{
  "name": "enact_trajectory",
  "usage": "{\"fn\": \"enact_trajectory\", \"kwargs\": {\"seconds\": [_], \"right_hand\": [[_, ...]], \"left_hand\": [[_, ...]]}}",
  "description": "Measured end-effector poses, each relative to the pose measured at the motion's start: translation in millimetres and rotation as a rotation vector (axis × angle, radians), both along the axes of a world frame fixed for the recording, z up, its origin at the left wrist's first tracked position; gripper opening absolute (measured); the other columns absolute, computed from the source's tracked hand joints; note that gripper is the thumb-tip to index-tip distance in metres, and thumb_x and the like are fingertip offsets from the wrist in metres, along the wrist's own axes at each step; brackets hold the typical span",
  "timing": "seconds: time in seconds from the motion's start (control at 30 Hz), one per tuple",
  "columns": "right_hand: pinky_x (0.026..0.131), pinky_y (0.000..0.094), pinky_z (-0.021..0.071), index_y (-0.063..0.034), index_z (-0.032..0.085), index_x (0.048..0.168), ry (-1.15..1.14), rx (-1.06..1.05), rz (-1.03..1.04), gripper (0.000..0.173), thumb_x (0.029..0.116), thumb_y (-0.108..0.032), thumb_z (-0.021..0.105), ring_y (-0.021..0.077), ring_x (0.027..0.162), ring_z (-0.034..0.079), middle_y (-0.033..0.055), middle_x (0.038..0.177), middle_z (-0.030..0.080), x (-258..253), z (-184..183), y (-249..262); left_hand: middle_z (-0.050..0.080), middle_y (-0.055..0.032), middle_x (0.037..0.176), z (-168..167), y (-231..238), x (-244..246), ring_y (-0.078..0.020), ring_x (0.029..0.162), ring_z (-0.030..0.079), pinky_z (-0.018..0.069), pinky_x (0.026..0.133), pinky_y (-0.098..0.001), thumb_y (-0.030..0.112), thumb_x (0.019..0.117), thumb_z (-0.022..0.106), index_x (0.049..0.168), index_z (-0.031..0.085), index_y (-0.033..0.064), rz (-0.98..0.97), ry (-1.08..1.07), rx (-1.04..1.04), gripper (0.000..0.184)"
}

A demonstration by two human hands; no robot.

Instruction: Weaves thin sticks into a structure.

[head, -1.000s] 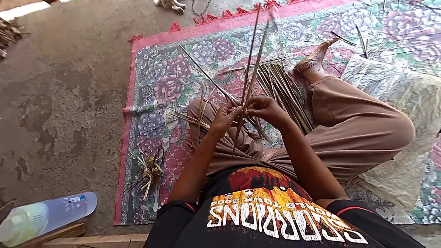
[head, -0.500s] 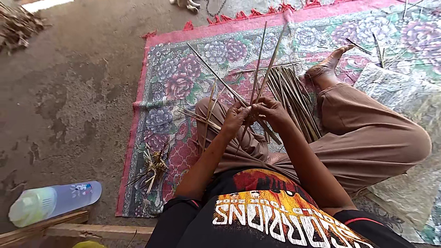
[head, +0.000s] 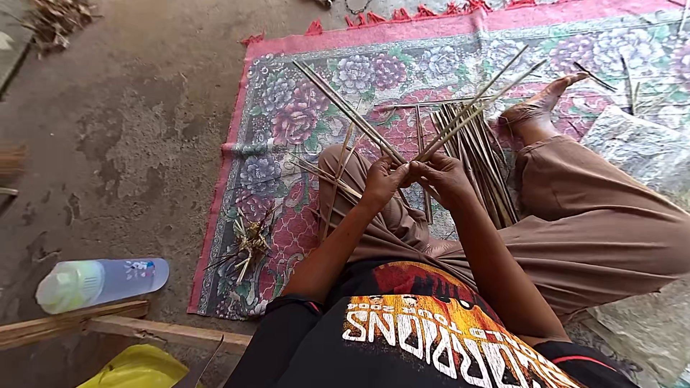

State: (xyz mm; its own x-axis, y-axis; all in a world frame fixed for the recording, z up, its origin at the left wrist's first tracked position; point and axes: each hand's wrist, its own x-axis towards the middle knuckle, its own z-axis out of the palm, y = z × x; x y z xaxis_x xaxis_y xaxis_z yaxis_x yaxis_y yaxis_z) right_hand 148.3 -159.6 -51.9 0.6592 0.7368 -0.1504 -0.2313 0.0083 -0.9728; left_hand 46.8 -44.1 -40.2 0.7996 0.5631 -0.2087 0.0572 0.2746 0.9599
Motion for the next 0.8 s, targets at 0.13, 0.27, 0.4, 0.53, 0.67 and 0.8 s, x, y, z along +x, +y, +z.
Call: {"fn": "enact_trajectory", "kwargs": {"seconds": [0.13,0.27,0.4,0.53,0.67,0.8], "right_hand": [[0.073,0.0219,0.0595,-0.0055,0.065,0.103,-0.047,0.041,-0.027,0.006,0.0986,-0.002,0.062,0.0025,0.071,0.068,-0.0042,0.082,0.071,-3.9,8.1,0.3],[0.073,0.0230,0.0609,-0.0049,0.064,0.104,-0.061,0.065,-0.030,0.007,0.0995,-0.001,0.060,0.0036,0.071,0.069,-0.0042,0.082,0.071,-6.6,9.7,1.3],[0.073,0.0243,0.0604,-0.0024,0.064,0.104,-0.075,0.001,0.037,0.006,0.0984,-0.001,0.062,0.0060,0.071,0.070,-0.0005,0.082,0.071,-5.7,6.2,2.2],[0.071,0.0212,0.0571,-0.0020,0.064,0.103,-0.114,0.003,0.026,0.009,0.0953,0.001,0.066,0.0022,0.069,0.065,-0.0025,0.080,0.068,-7.1,5.1,3.3],[0.078,0.0272,0.0601,-0.0023,0.062,0.109,0.036,0.053,-0.111,0.012,0.0975,0.000,0.062,0.0058,0.077,0.068,-0.0018,0.086,0.070,11.5,12.0,-0.8],[0.078,0.0384,0.0611,-0.0081,0.058,0.107,0.399,0.071,-0.154,0.004,0.1046,-0.007,0.054,0.0150,0.079,0.068,0.0029,0.088,0.066,19.1,14.5,-1.2]], "left_hand": [[0.064,-0.0103,0.093,-8.8,-3.1,1.7,-0.0155,0.079,0.069,0.0621,0.079,-0.0351,0.002,0.1028,0.055,0.116,0.055,-0.0060,0.041,-0.091,0.019,0.015],[0.065,-0.0080,0.091,-5.5,-5.3,-3.4,-0.0141,0.078,0.070,0.0624,0.078,-0.0343,0.003,0.1045,0.052,0.114,0.053,-0.0026,0.039,-0.123,-0.018,0.011],[0.064,-0.0068,0.090,-1.9,1.6,-10.0,-0.0142,0.077,0.069,0.0615,0.076,-0.0340,0.004,0.1054,0.051,0.116,0.052,0.0007,-0.048,-0.052,-0.095,0.012],[0.066,-0.0090,0.092,16.5,16.2,-16.9,-0.0149,0.076,0.069,0.0605,0.070,-0.0315,0.011,0.1089,0.046,0.124,0.052,-0.0012,-0.163,0.125,-0.024,0.021],[0.067,-0.0168,0.107,24.9,77.8,-63.2,-0.0243,0.088,0.067,0.0568,0.080,-0.0437,0.028,0.1088,0.048,0.129,0.060,-0.0007,-0.082,0.451,0.468,0.037],[0.068,-0.0260,0.110,-11.0,124.5,-110.4,-0.0408,0.104,0.065,0.0480,0.096,-0.0626,0.042,0.1029,0.060,0.117,0.065,-0.0053,-0.075,0.806,0.588,0.050]]}}
